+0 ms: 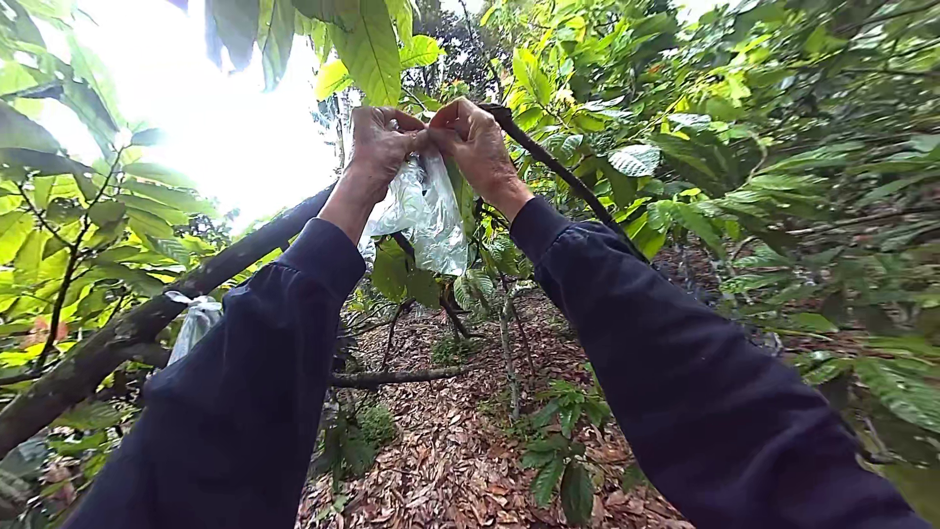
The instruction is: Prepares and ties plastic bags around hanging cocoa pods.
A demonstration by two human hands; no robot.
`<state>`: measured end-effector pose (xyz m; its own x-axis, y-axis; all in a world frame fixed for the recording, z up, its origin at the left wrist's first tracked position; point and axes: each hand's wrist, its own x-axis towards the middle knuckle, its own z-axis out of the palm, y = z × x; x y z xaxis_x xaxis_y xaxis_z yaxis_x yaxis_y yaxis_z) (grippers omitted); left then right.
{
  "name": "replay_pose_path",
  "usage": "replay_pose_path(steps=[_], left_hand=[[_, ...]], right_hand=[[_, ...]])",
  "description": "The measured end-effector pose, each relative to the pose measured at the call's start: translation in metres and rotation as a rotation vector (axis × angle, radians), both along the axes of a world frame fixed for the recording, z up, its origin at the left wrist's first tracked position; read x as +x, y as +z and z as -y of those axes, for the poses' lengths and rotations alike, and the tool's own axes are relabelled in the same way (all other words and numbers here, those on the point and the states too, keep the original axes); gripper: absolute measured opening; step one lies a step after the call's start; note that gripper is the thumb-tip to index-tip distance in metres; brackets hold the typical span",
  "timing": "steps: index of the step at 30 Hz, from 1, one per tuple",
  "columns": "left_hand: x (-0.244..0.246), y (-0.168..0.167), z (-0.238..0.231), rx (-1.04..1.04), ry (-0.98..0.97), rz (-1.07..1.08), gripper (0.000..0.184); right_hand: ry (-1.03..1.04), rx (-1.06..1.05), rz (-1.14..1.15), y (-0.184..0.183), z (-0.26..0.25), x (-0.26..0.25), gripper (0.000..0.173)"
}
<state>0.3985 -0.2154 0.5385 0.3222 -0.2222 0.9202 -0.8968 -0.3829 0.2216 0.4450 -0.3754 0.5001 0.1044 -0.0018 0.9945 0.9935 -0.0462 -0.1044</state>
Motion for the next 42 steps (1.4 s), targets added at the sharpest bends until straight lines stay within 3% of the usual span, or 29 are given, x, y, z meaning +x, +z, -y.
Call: replay_pose_path(steps=[4,8,12,15,19,30,33,38,42], left_hand=[[-0.002,-0.004,0.002,-0.083,-0.012,-0.031,0.015],[-0.004,-0.008,0.008,-0.117,0.012,-0.019,0.014],[0.002,-0.009,0.006,0.017,0.174,0.178,0.012],[0.003,-0.009,0.005,0.106,0.315,0.282,0.011],[0.009,-0.011,0.008,-0.091,0.165,0.131,0.014],[0.008,-0.012,0.006,-0.066,0.158,0.181,0.01],[0.008,-0.01,0.003,0.014,0.253,0.235,0.011],[0.002,-0.007,-0.001,0.227,0.447,0.403,0.011],[0.006,-0.006,-0.003,0.062,0.419,0.265,0.014]], right_hand=[[0.012,0.04,-0.058,-0.001,-0.006,0.002,0.025],[-0.164,0.087,-0.11,0.006,-0.011,0.003,0.024],[-0.227,0.108,-0.178,0.011,-0.016,0.001,0.024],[-0.128,0.112,-0.159,0.009,-0.019,0.006,0.022],[0.087,0.105,-0.162,0.0,-0.016,0.008,0.029],[-0.151,0.125,-0.122,0.007,-0.023,0.01,0.026],[-0.174,0.139,-0.149,0.008,-0.024,0.009,0.026],[-0.095,0.108,-0.153,0.007,-0.019,0.007,0.026],[0.094,0.027,-0.144,-0.003,-0.014,0.005,0.023]])
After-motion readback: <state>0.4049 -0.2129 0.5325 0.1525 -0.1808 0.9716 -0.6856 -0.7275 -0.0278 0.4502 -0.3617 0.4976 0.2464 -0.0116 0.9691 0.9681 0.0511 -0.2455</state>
